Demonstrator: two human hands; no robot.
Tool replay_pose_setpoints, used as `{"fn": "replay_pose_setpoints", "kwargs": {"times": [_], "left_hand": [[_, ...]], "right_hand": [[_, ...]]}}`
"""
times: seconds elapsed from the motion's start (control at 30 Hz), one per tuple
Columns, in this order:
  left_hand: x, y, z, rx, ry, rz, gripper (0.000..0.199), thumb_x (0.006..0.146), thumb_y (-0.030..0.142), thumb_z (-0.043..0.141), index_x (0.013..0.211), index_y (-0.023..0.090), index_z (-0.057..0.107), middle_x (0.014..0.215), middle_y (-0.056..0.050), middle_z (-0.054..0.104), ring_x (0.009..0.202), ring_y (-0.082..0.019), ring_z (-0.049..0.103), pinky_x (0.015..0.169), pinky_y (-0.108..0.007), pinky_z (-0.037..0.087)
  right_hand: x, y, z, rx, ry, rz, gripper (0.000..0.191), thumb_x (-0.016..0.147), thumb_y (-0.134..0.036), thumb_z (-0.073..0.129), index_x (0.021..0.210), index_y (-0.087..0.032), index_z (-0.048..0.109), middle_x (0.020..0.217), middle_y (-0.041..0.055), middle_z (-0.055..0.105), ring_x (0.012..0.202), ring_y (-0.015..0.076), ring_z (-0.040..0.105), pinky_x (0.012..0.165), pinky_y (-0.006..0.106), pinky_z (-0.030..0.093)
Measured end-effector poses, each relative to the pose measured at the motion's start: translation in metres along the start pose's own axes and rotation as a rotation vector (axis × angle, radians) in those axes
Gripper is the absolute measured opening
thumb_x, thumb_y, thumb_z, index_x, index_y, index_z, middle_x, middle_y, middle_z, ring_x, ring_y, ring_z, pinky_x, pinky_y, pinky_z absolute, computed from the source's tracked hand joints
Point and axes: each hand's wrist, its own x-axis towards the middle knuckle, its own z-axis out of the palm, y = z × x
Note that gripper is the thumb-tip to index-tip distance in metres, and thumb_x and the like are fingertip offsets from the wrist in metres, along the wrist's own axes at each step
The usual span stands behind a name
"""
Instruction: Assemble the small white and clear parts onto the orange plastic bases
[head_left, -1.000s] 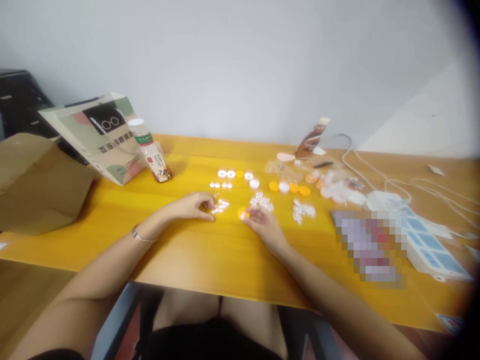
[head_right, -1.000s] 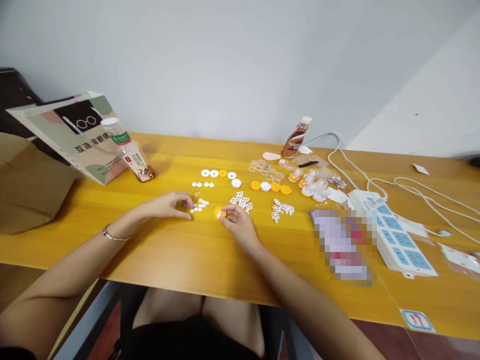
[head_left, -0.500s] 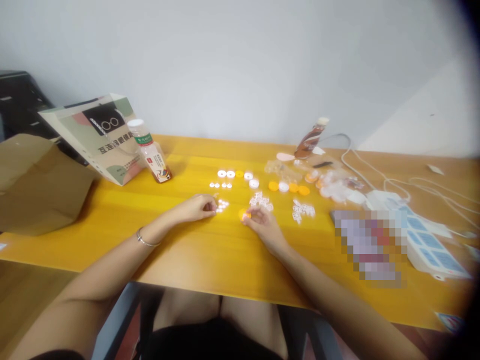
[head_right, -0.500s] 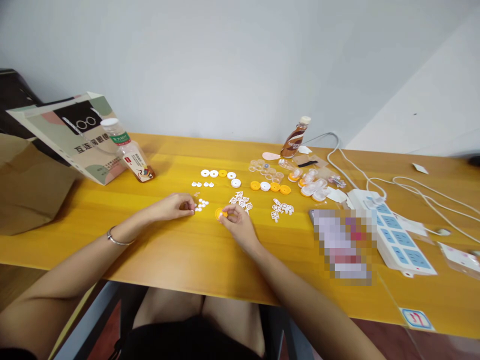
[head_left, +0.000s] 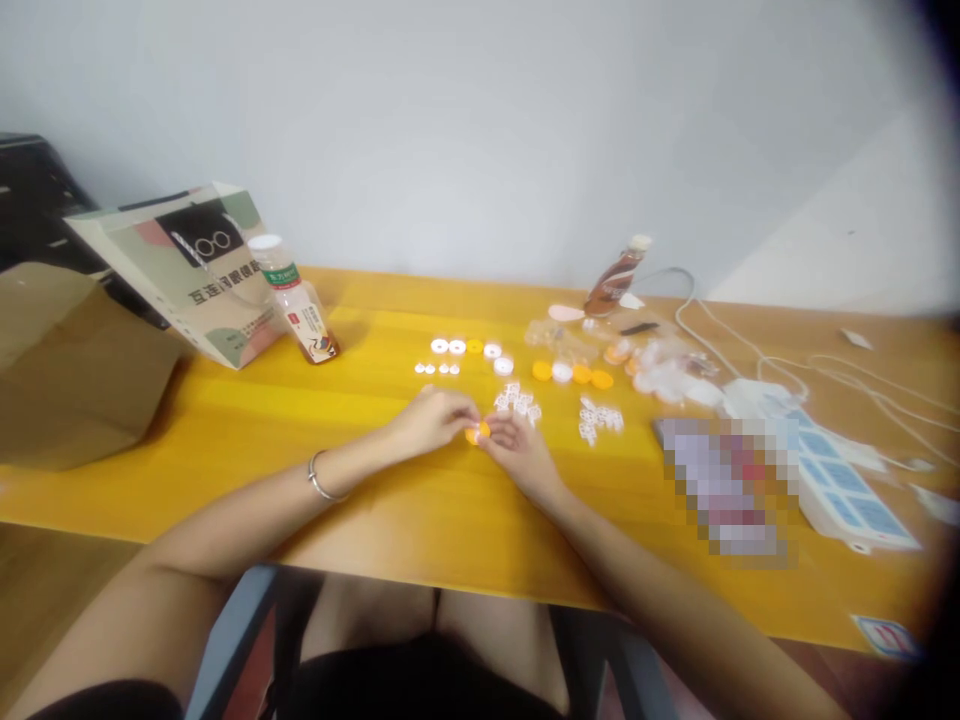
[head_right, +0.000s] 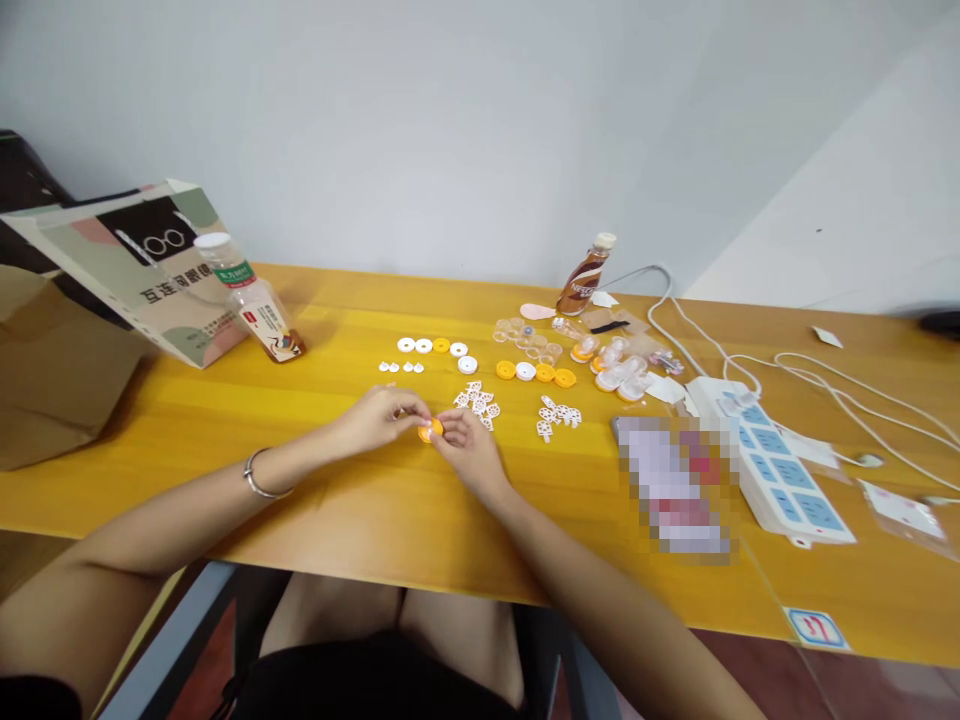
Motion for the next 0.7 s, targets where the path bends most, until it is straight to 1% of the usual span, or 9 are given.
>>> {"fn": "replay_pose_setpoints", "kwargs": {"times": [0.17,0.33,0.53,0.7], "left_hand": [[0.001,-0.0045,0.0053,0.107,-0.003,0.03,0.017,0.08,0.019,0.05,0.083,0.019,0.066,0.083,-0.002,0.067,0.074,-0.012,0.06,0.071,-0.023,0.042],[-0.0006,-0.0029,0.0071,0.18,0.01,0.077,0.017,0.081,0.02,0.05,0.083,0.019,0.067,0.081,-0.002,0.065,0.073,-0.013,0.058,0.073,-0.025,0.041],[-0.001,-0.0027,0.0084,0.163,0.067,0.114,0.014,0.08,0.021,0.053,0.079,0.017,0.066,0.077,-0.002,0.059,0.071,-0.011,0.055,0.071,-0.024,0.041],[-0.0012,-0.0047,0.0111,0.143,0.091,0.093,0.01,0.079,0.019,0.054,0.077,0.016,0.063,0.078,-0.001,0.058,0.073,-0.011,0.055,0.071,-0.023,0.042]], "right_hand": [[0.0004,0.0017,0.0006,0.011,0.002,-0.009,0.029,0.061,-0.03,0.07,0.081,-0.021,0.051,0.074,-0.0013,0.061,0.073,0.0125,0.061,0.077,0.031,0.049],[-0.0013,0.0002,0.0009,0.007,-0.003,-0.011,0.029,0.062,-0.03,0.069,0.082,-0.021,0.05,0.075,-0.0009,0.061,0.073,0.0125,0.061,0.078,0.031,0.049],[-0.0019,0.0001,0.0014,-0.008,-0.002,-0.017,0.029,0.063,-0.03,0.069,0.083,-0.021,0.05,0.075,-0.0006,0.062,0.074,0.013,0.061,0.079,0.032,0.048],[-0.0016,0.0006,0.0011,0.007,0.004,-0.016,0.029,0.063,-0.029,0.069,0.083,-0.022,0.05,0.074,-0.0017,0.062,0.073,0.0121,0.061,0.078,0.03,0.048]]}}
